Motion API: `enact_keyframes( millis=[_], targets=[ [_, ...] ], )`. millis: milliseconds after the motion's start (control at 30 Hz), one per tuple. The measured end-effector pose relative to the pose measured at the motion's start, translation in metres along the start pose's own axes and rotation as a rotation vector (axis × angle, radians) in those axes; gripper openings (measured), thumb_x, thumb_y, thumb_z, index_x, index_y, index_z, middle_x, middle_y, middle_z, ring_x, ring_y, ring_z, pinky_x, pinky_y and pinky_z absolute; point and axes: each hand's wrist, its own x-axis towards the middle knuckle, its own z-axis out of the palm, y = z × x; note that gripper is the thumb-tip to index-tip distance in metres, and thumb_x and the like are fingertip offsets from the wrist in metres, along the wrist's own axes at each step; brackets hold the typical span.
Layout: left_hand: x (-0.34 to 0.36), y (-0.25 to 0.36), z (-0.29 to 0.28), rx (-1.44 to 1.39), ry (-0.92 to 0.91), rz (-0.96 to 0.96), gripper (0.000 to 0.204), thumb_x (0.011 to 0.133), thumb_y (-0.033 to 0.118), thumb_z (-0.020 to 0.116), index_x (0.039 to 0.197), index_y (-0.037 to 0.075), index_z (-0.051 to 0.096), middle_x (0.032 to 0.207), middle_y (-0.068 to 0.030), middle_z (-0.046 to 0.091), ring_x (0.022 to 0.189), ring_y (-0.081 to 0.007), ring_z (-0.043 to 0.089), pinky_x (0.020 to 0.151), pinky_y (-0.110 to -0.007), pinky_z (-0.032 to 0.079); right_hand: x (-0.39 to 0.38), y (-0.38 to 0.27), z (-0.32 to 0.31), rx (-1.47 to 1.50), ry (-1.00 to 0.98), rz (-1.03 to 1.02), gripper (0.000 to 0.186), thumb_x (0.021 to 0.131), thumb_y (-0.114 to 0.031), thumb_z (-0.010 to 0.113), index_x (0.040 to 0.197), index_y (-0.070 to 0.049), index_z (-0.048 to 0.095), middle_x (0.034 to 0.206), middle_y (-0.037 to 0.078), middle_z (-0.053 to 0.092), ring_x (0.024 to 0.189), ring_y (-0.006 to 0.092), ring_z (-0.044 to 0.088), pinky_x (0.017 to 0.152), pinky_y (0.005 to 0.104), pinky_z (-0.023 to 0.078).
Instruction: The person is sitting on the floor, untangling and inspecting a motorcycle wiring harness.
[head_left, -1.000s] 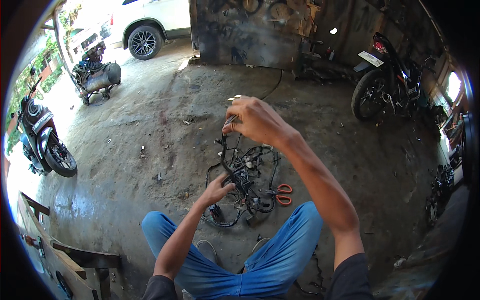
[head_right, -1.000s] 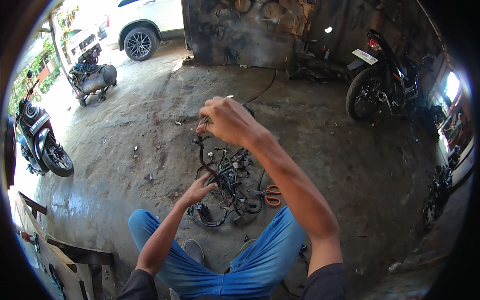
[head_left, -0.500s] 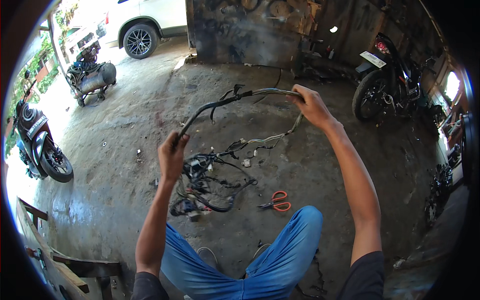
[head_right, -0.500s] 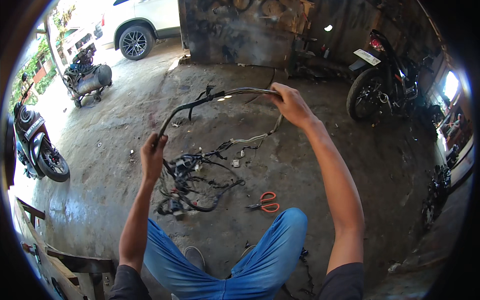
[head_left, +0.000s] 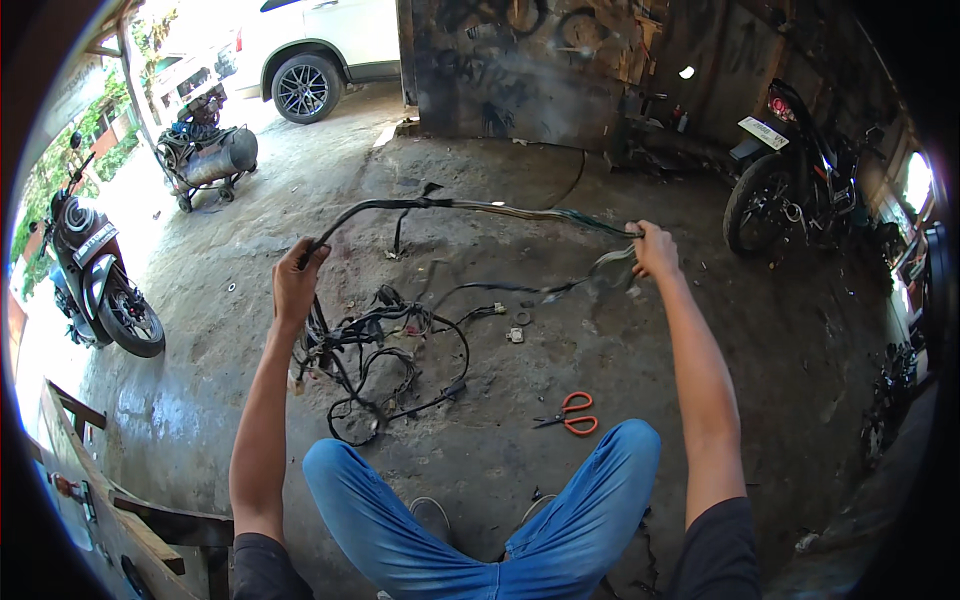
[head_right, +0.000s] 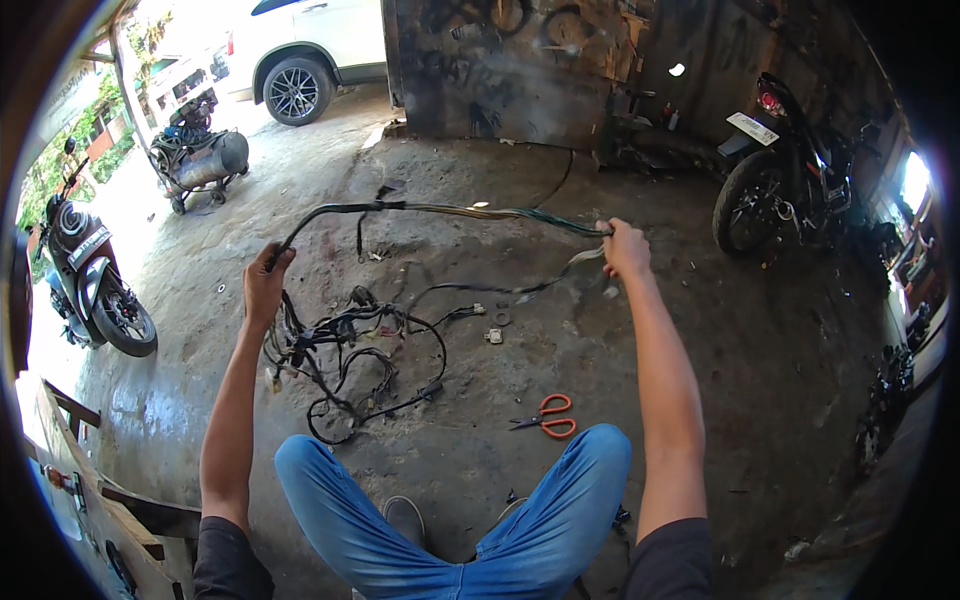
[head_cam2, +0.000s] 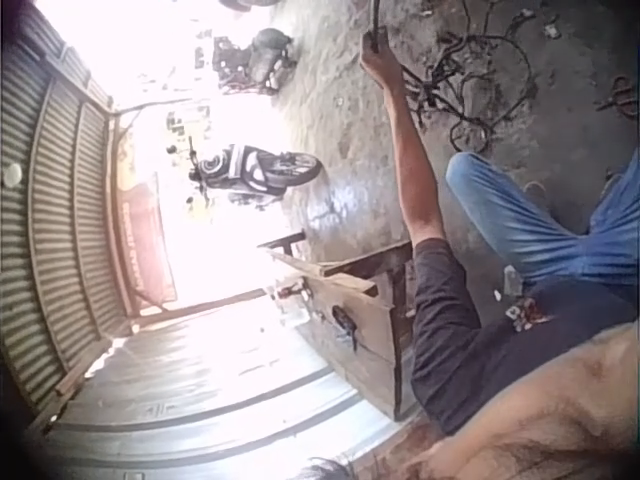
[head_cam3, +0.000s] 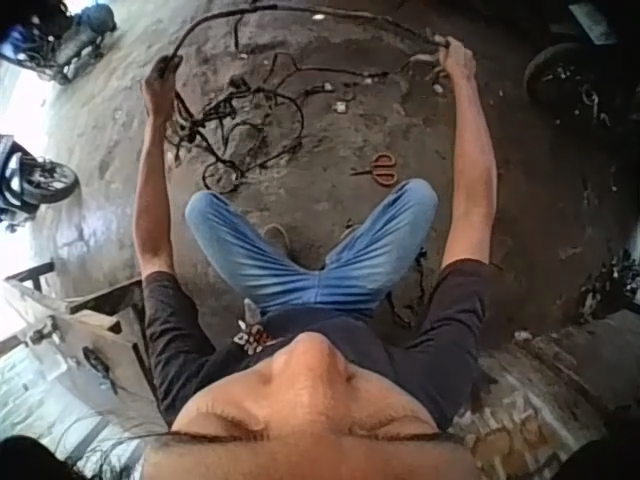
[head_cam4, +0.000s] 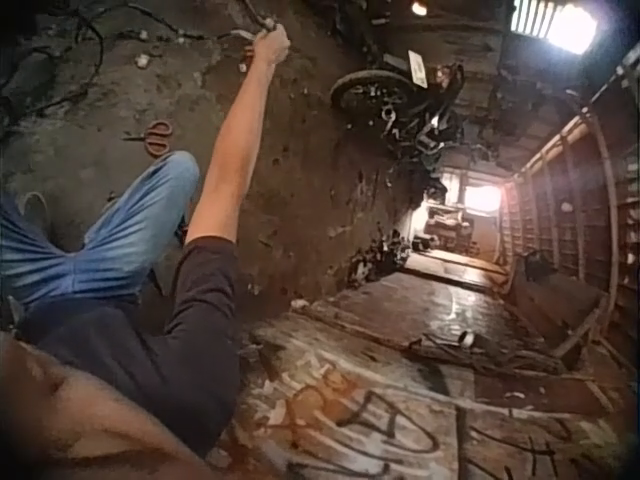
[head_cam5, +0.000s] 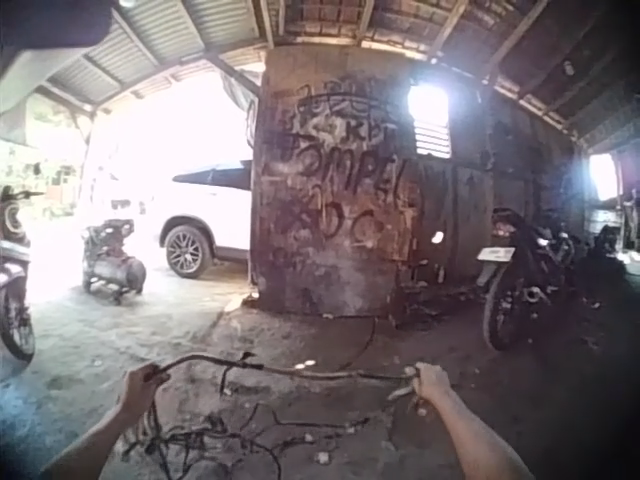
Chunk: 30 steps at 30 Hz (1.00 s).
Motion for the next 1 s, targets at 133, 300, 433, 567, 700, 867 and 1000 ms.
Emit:
enact_keyframes(
  millis=[133, 300, 433, 567, 700, 867, 1000],
  targets=[
    [0.013, -0.025, 0.011, 0.102, -0.13, -0.078, 0.038, 0.098, 0.035, 0.068, 0.114, 0.001, 0.071, 0.084, -0.0072, 0.07, 0.079, -0.0096, 0.056, 0.074, -0.029, 0.047, 0.043, -0.009, -0.055, 0.46, 0.096, 0.185, 0.028, 0.097, -0.034, 0.067, 0.105, -0.008, 0.073, 0.075, 0.014, 0.073, 0.082, 0.0419, 0.071, 0.075, 0.0488, 0.056],
    [0.011, -0.083, 0.035, 0.002, -0.109, -0.202, 0.042, 0.097, 0.038, 0.067, 0.119, 0.002, 0.07, 0.086, -0.0162, 0.071, 0.083, -0.0169, 0.064, 0.078, -0.035, 0.05, 0.019, -0.075, -0.071, 0.073, 0.299, -0.422, 0.026, 0.089, -0.03, 0.076, 0.095, -0.005, 0.076, 0.089, 0.022, 0.07, 0.086, 0.04, 0.069, 0.076, 0.0457, 0.053],
    [-0.005, -0.066, 0.08, 0.234, -0.262, -0.101, 0.052, 0.094, 0.024, 0.063, 0.142, 0.007, 0.055, 0.127, -0.0263, 0.06, 0.128, -0.038, 0.054, 0.105, -0.045, 0.045, -0.023, -0.103, -0.047, 0.199, 0.175, -0.577, 0.011, 0.082, -0.007, 0.076, 0.093, -0.009, 0.077, 0.095, 0.015, 0.067, 0.092, 0.0332, 0.068, 0.08, 0.0402, 0.054],
    [-0.041, 0.047, 0.123, 0.033, -0.27, 0.33, 0.058, 0.097, 0.031, 0.061, 0.148, 0.006, 0.047, 0.141, -0.0253, 0.054, 0.137, -0.0342, 0.046, 0.115, -0.042, 0.037, -0.097, -0.12, 0.004, 0.289, -0.019, -0.682, 0.02, 0.081, 0.001, 0.068, 0.098, -0.005, 0.076, 0.103, 0.015, 0.064, 0.099, 0.0325, 0.065, 0.085, 0.0398, 0.053],
    [-0.085, 0.07, 0.172, -0.347, -0.655, -0.319, 0.061, 0.105, 0.054, 0.045, 0.124, 0.0, 0.065, 0.109, -0.0209, 0.07, 0.105, -0.0261, 0.066, 0.097, -0.039, 0.051, -0.185, -0.124, 0.059, 0.6, -0.147, -0.707, 0.029, 0.079, 0.009, 0.059, 0.103, 0.0, 0.073, 0.102, 0.014, 0.066, 0.095, 0.0288, 0.068, 0.081, 0.0354, 0.054],
    [-0.141, 0.037, 0.176, -0.325, -1.219, -0.748, 0.089, 0.097, 0.078, 0.031, 0.106, -0.002, 0.068, 0.097, -0.0104, 0.069, 0.091, -0.0185, 0.066, 0.085, -0.032, 0.053, -0.288, -0.123, 0.107, 0.961, -0.629, -0.347, 0.028, 0.081, -0.001, 0.055, 0.102, 0.0, 0.073, 0.079, 0.007, 0.068, 0.075, 0.0181, 0.065, 0.072, 0.032, 0.051],
    [-0.181, 0.043, 0.188, -0.903, -1.387, -1.077, 0.091, 0.102, 0.071, 0.024, 0.141, -0.006, 0.05, 0.127, -0.0216, 0.065, 0.11, -0.0277, 0.065, 0.097, -0.042, 0.054, -0.323, -0.111, 0.126, 1.018, -0.994, -0.209, 0.026, 0.082, -0.007, 0.056, 0.1, -0.003, 0.074, 0.072, 0.007, 0.067, 0.068, 0.0164, 0.064, 0.066, 0.0316, 0.05]
  ],
)
